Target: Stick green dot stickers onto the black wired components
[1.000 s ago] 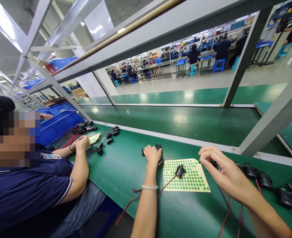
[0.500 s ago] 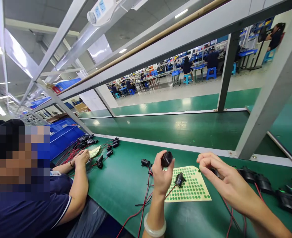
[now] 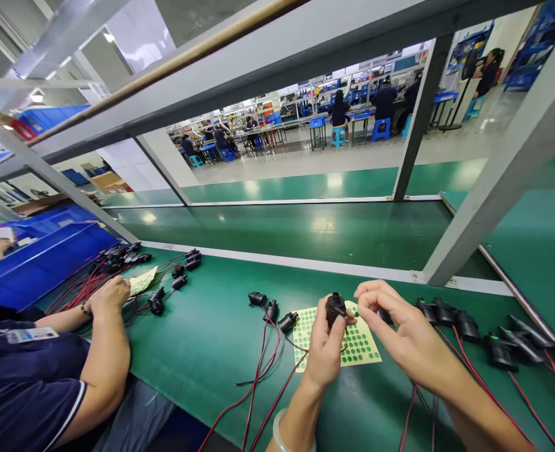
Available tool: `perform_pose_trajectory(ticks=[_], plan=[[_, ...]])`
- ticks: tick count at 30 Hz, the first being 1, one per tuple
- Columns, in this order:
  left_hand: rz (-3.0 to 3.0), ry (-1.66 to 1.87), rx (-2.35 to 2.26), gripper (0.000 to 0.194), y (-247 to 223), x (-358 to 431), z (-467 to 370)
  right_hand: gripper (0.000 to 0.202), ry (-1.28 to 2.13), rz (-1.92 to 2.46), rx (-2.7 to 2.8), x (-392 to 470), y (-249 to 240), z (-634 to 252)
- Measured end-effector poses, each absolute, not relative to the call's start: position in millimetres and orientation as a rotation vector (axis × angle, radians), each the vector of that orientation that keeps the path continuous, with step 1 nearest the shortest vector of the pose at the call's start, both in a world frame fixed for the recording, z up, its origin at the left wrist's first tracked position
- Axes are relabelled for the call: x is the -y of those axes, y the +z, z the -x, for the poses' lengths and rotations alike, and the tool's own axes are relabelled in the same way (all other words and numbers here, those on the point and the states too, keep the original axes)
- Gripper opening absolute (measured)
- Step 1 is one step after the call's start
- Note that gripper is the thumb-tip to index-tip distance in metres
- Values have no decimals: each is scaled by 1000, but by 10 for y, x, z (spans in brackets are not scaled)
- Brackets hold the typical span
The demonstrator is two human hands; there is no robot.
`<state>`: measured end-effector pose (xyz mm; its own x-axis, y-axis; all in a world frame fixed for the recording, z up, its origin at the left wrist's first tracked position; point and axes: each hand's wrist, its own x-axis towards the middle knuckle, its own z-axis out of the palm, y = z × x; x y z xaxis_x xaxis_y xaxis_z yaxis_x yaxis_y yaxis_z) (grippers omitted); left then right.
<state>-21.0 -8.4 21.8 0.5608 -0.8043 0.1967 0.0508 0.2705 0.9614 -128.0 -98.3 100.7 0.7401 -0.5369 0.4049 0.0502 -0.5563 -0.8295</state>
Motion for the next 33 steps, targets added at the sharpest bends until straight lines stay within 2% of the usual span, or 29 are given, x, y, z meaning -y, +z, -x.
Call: perform_pose_trajectory(ticks=[4, 10, 33], plan=[[-1261, -467, 882, 25, 230, 50, 239, 17, -798, 2076, -388, 962, 1003, 1305], [-1401, -198, 1010, 34, 196, 38, 239, 14, -683, 2158, -388, 910, 1000, 1315], [-1422, -176, 1024, 34, 308, 38, 254, 7, -935, 2602, -260, 926, 945, 1250]])
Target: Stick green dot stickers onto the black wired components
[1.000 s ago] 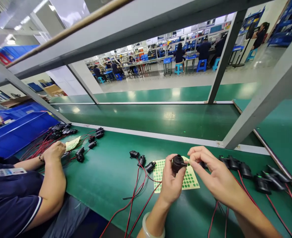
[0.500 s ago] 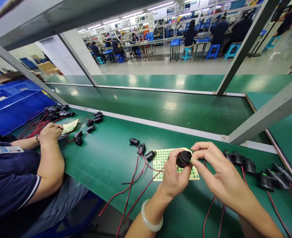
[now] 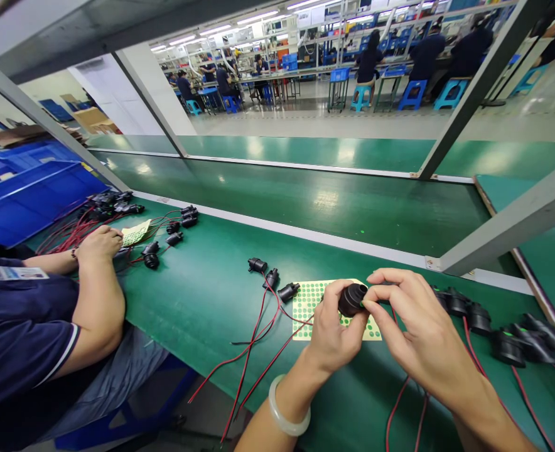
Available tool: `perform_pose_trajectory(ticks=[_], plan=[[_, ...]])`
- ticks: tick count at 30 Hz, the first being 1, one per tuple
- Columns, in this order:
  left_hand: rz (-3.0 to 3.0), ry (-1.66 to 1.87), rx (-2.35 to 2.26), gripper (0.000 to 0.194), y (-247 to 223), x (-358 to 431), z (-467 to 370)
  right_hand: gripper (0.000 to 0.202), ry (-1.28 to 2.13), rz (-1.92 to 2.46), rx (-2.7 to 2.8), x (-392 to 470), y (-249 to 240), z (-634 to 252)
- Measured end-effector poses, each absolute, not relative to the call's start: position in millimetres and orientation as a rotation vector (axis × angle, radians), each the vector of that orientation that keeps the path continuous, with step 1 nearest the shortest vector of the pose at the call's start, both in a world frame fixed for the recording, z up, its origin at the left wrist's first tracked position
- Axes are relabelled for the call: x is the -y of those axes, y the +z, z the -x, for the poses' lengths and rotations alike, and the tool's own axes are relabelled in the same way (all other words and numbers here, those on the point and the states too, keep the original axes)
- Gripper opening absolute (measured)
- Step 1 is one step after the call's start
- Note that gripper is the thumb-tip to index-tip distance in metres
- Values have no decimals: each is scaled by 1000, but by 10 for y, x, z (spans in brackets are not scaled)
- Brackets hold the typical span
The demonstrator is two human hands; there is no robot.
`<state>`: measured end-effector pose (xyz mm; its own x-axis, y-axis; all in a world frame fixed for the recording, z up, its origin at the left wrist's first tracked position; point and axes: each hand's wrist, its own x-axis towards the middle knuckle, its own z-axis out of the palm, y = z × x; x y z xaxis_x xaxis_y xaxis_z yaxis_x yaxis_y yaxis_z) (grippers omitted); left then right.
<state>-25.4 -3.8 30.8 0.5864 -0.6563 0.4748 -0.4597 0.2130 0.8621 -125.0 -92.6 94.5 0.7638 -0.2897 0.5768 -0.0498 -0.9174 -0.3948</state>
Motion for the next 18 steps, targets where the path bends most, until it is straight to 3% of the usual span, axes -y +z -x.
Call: perform_pose_trajectory(ticks=[11, 18], plan=[[-1416, -195, 1023, 36, 292, 40, 257, 9, -1006, 2700, -165, 959, 916, 1236], [-1190, -530, 701, 24, 340, 78, 231, 9, -936, 2266, -426, 1001, 961, 1268]])
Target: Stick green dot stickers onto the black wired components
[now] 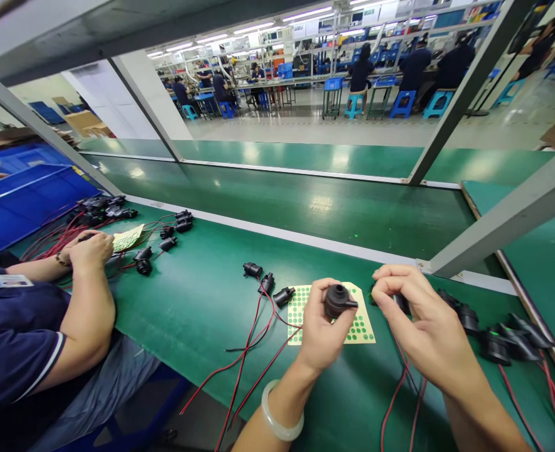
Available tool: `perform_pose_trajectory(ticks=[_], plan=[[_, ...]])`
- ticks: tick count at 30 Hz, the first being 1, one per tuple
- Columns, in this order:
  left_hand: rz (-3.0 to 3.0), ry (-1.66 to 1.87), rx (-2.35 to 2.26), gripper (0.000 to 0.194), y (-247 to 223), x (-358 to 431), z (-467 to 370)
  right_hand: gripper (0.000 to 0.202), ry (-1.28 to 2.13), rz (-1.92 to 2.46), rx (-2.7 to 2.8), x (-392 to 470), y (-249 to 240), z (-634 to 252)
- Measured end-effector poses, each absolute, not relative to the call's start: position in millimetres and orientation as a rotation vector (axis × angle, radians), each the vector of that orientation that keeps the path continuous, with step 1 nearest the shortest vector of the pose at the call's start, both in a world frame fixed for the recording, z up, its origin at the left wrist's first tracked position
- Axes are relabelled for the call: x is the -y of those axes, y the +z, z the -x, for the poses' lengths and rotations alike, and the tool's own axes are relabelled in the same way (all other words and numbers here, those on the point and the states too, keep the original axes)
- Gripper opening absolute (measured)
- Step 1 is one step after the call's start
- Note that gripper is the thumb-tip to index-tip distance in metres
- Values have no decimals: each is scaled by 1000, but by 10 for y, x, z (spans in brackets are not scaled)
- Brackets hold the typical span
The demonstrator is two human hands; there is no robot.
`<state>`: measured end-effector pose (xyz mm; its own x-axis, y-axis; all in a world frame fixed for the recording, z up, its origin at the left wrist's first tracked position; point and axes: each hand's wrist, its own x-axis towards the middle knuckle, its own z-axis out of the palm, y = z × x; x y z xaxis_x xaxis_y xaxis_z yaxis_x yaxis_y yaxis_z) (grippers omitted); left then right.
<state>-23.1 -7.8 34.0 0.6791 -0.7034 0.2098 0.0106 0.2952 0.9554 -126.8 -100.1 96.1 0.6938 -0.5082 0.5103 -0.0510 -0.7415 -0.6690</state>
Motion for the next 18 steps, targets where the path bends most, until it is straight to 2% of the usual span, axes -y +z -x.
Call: perform_pose_trajectory(ticks=[9, 14, 18], plan=[[-964, -656, 635, 26, 294, 67, 200, 14, -597, 2165, -398, 1056, 921, 1246], [-955, -631, 614, 23, 290, 64, 203, 13, -558, 2161, -384, 1056, 888, 1216], [-936, -610, 610, 21, 291, 64, 188, 8, -667, 2177, -400, 1074, 884, 1220]])
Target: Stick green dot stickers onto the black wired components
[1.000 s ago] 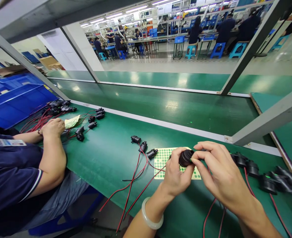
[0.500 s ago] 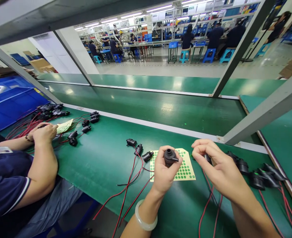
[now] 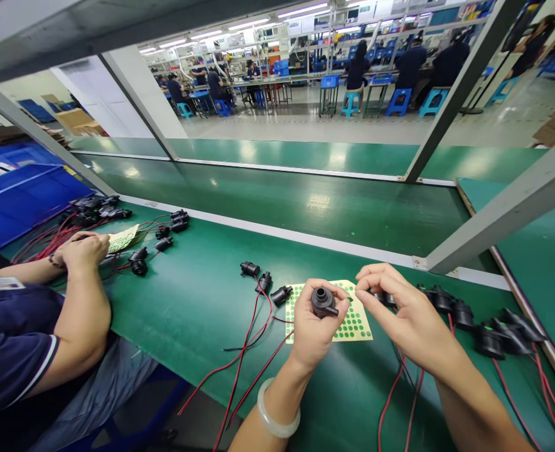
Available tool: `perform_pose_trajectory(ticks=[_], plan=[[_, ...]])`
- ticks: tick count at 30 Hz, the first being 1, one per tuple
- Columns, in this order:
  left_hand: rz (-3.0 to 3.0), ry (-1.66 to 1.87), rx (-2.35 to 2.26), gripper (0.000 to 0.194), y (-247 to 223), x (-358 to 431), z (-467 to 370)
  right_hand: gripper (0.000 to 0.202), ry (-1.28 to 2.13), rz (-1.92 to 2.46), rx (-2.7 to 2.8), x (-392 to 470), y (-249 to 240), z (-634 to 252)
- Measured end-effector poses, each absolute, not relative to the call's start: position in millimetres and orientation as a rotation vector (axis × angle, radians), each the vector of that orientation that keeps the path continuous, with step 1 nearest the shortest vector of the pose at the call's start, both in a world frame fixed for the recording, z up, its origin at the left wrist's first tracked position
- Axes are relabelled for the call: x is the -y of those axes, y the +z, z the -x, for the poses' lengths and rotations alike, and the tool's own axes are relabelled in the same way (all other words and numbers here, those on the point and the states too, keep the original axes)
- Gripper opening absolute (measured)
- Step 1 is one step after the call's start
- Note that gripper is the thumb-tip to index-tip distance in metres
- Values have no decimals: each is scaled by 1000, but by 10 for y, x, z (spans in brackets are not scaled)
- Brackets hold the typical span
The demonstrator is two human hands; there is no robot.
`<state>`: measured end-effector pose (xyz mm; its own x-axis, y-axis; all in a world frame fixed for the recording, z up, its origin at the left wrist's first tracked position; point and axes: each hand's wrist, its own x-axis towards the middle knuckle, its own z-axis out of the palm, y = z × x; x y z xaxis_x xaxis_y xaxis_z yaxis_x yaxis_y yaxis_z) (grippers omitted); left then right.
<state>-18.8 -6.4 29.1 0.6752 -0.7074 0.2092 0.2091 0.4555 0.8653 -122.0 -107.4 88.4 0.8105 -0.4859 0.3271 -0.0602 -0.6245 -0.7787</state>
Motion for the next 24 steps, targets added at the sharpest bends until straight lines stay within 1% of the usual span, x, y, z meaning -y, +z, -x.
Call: perform_pose_trajectory(ticks=[8, 13, 17, 19, 22, 24], plan=[[-1007, -546, 639, 17, 319, 47, 199, 7, -664, 2409, -375, 1016, 871, 1243], [-1074, -513, 681, 17, 362, 39, 204, 10, -688, 2429, -343, 1032, 873, 1221], [-1254, -426, 712, 12, 388, 56, 212, 11, -788, 2380, -351, 1056, 961, 1306], [-1344, -374, 731, 15, 375, 66, 225, 10, -752, 2364, -323, 1028, 1006, 1356], [-1412, -283, 784, 26, 331, 74, 253, 10, -659, 2394, -284, 947, 1022, 1379], [-1434, -227, 820, 28, 302, 77, 269, 10, -637, 2433, -279, 898, 999, 1357]])
